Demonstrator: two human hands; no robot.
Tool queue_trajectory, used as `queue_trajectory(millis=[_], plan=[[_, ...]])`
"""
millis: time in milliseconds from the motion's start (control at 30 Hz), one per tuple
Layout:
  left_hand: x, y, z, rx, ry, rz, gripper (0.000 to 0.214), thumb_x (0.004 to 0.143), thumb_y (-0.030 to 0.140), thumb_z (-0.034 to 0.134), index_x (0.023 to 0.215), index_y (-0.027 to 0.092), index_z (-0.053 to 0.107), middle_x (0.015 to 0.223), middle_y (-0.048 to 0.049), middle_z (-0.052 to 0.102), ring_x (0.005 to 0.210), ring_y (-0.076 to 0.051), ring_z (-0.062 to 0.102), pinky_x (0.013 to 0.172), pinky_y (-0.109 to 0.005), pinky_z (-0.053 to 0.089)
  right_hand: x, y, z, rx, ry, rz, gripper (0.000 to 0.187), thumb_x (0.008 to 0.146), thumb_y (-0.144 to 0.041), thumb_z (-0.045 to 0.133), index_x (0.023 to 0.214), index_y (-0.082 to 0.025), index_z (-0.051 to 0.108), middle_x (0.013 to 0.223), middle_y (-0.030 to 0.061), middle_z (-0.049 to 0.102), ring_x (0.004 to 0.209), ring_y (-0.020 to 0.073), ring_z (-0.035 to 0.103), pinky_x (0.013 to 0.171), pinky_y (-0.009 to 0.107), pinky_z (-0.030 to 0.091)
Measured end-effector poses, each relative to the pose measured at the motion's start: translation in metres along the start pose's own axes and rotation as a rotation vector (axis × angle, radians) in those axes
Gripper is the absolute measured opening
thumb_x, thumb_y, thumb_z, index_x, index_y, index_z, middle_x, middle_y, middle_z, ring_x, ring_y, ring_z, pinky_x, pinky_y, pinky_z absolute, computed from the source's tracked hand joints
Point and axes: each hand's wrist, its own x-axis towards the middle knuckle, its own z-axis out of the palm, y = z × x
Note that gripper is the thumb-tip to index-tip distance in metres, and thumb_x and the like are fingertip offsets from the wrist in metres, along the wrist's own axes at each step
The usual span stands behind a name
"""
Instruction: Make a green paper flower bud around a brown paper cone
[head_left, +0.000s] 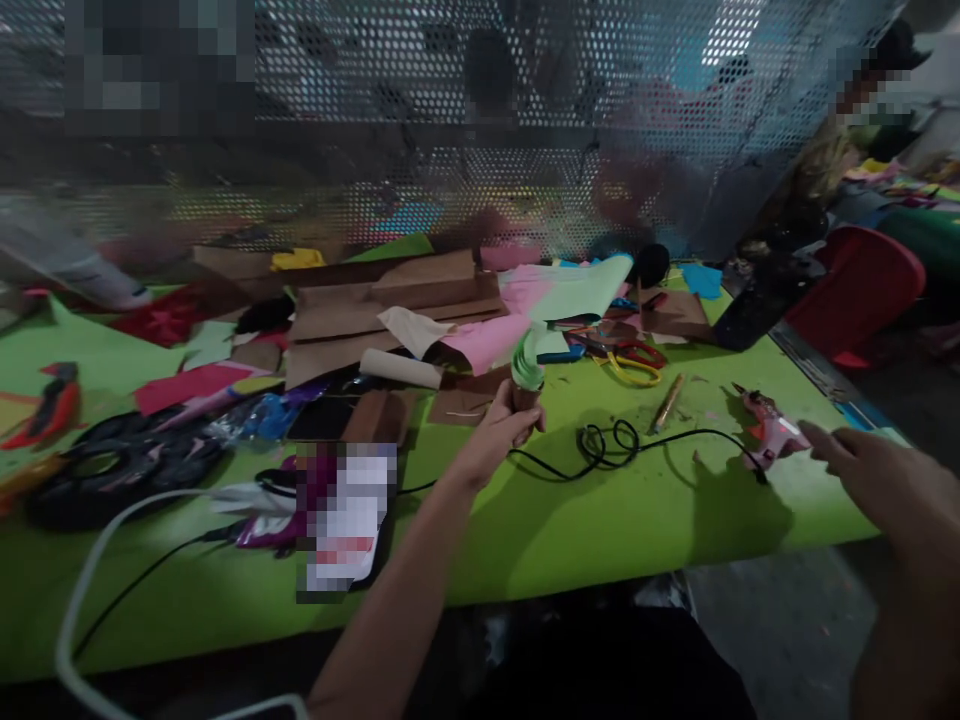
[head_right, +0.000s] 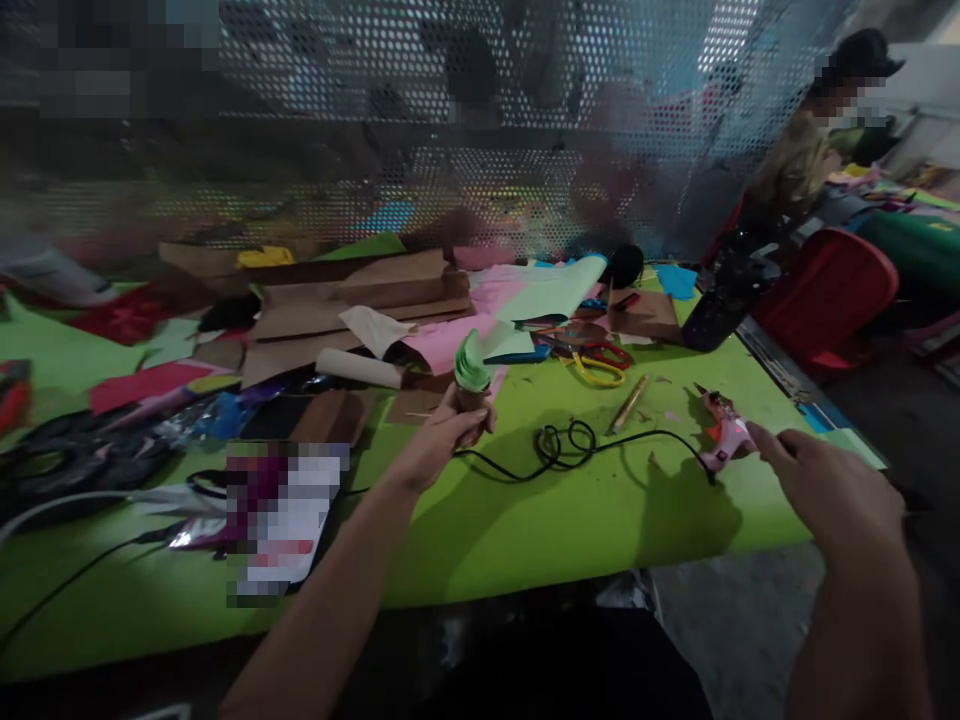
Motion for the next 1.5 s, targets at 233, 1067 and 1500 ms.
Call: queue_trajectory(millis=[233, 1067, 1500], plan=[[-0.005, 0.003, 0.001, -0.021, -0.106, -0.038, 0.034, 0.080, 0.035, 0.066, 0.097, 0.022, 0.040, 0.081, 0.0028, 0.063, 0.051, -0.004, 0.031, 0.053, -0.022, 0.023, -0.009, -0.101, 0.000, 0.413, -0.036, -0.514, 0.030, 0.092, -0.056, 0.059, 0.106, -0.032, 0.070, 0.096, 0.0074, 0.072, 0.076, 0.0285, 0.065, 0.068, 0.042, 0.050], [-0.006, 0.004, 0.009, 0.783, -0.170, 0.088, 0.035, 0.097, 0.047, 0.045, 0.118, 0.020, 0.053, 0.115, -0.0118, 0.068, 0.105, -0.029, 0.063, 0.091, -0.042, 0.047, -0.004, -0.208, 0.072, 1.012, -0.320, -0.667, 0.036, 0.087, -0.033, 0.073, 0.121, -0.025, 0.068, 0.102, 0.0036, 0.069, 0.087, 0.0175, 0.064, 0.078, 0.031, 0.053], [-0.009, 0.000, 0.007, 0.835, -0.176, 0.137, 0.031, 0.097, 0.048, 0.047, 0.114, 0.022, 0.055, 0.100, -0.0053, 0.068, 0.091, -0.022, 0.062, 0.080, -0.031, 0.046, -0.011, -0.223, 0.045, 0.550, -0.136, -1.072, 0.024, 0.087, -0.014, 0.064, 0.107, -0.025, 0.072, 0.119, 0.0085, 0.068, 0.119, 0.0258, 0.061, 0.105, 0.045, 0.046]])
